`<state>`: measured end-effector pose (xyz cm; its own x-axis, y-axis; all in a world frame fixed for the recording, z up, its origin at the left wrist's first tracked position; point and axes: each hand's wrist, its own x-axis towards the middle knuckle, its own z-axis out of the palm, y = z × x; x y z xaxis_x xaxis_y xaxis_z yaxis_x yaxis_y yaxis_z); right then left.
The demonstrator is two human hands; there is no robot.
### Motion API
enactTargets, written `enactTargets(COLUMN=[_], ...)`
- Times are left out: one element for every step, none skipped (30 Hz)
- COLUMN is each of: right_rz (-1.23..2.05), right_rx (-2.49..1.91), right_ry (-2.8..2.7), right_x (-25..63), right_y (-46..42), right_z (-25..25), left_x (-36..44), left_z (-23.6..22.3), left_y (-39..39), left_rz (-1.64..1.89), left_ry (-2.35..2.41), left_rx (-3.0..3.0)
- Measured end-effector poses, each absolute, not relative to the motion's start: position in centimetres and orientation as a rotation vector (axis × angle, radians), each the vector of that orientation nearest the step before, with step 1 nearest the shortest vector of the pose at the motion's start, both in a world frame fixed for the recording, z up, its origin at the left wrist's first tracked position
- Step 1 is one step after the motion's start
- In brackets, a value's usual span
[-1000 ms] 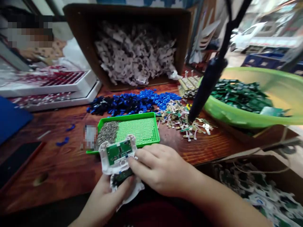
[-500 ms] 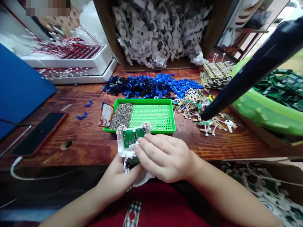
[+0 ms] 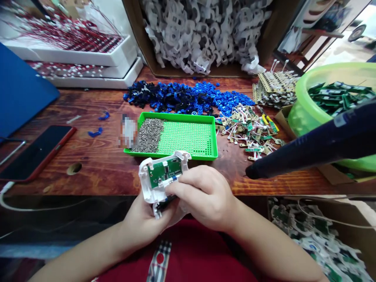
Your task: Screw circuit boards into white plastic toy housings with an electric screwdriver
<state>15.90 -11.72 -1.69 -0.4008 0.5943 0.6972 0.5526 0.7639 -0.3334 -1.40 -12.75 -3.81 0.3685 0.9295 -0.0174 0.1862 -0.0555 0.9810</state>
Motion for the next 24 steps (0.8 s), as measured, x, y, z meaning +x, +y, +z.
enactTargets(right_rz=[0.062, 0.067, 0.073, 0.078, 0.086, 0.099, 0.118, 0.142, 0.17, 0.202, 0.233, 0.261, 0.291, 0.32, 0.347, 0.369, 0.392, 0.419, 0.452, 0.505, 0.579, 0.656, 0.704, 0.707], right_rx=[-0.845, -0.834, -0.829, -0.823, -0.817, -0.812, -0.808, -0.806, -0.806, -0.809, -0.809, -0.807, -0.8, -0.791, -0.785, -0.782, -0.789, -0.802, -0.819, -0.831, -0.842, -0.86, -0.892, -0.937], right_ry=[-2.09, -2.089, -2.088, -2.086, -2.086, -2.083, -2.079, -2.072, -2.065, -2.058, -2.049, -2.039, -2.029, -2.016, -2.001, -1.985, -1.971, -1.963, -1.967, -1.987, -2.012, -2.012, -1.958, -1.847], right_x=[15.9, 16.0, 16.0, 16.0, 16.0, 16.0, 16.0, 16.0, 15.9, 15.9, 15.8, 15.8, 15.7, 15.7, 15.7, 15.7, 15.8, 15.9, 16.2, 16.5, 16.9, 17.4, 17.9, 18.3], right_y=[-11.8, -11.8, -11.8, -11.8, -11.8, -11.9, -11.9, -12.0, -12.0, -12.1, -12.1, -12.2, -12.2, -12.2, -12.2, -12.2, -12.1, -12.1, -12.1, -12.2, -12.3, -12.6, -12.9, -13.3], right_z=[-1.7, -1.7, -1.7, -1.7, -1.8, -1.8, -1.9, -2.0, -2.0, -2.1, -2.1, -2.2, -2.2, -2.3, -2.3, -2.3, -2.3, -2.2, -2.1, -2.0, -1.9, -1.9, -1.9, -2.0], left_x=[-1.5, -1.6, -1.7, -1.8, -1.9, -2.0, -2.1, -2.2, -2.3, -2.3, -2.4, -2.4, -2.4, -2.5, -2.5, -2.5, -2.5, -2.5, -2.5, -2.4, -2.4, -2.3, -2.3, -2.2], left_z=[-4.0, -4.2, -4.4, -4.5, -4.6, -4.7, -4.8, -4.8, -4.7, -4.6, -4.5, -4.4, -4.3, -4.3, -4.2, -4.2, -4.3, -4.3, -4.4, -4.4, -4.4, -4.4, -4.4, -4.4], left_y=[-12.8, -12.9, -12.9, -12.9, -12.9, -12.9, -12.9, -12.9, -13.0, -13.0, -13.1, -13.1, -13.1, -13.1, -13.1, -13.1, -13.0, -12.9, -12.8, -12.7, -12.6, -12.4, -12.3, -12.2], left_rz=[0.835, 0.835, 0.837, 0.841, 0.845, 0.846, 0.842, 0.838, 0.842, 0.843, 0.838, 0.828, 0.814, 0.797, 0.781, 0.769, 0.765, 0.753, 0.734, 0.705, 0.679, 0.652, 0.622, 0.585], left_ry=[1.048, 1.044, 1.04, 1.038, 1.039, 1.035, 1.03, 1.028, 1.028, 1.024, 1.019, 1.01, 0.997, 0.978, 0.962, 0.959, 0.962, 0.964, 0.965, 0.96, 0.956, 0.959, 0.971, 0.991], left_rx=[1.524, 1.539, 1.566, 1.608, 1.657, 1.712, 1.766, 1.813, 1.85, 1.877, 1.892, 1.903, 1.91, 1.92, 1.933, 1.948, 1.967, 1.987, 2.005, 2.021, 2.035, 2.044, 2.045, 2.042])
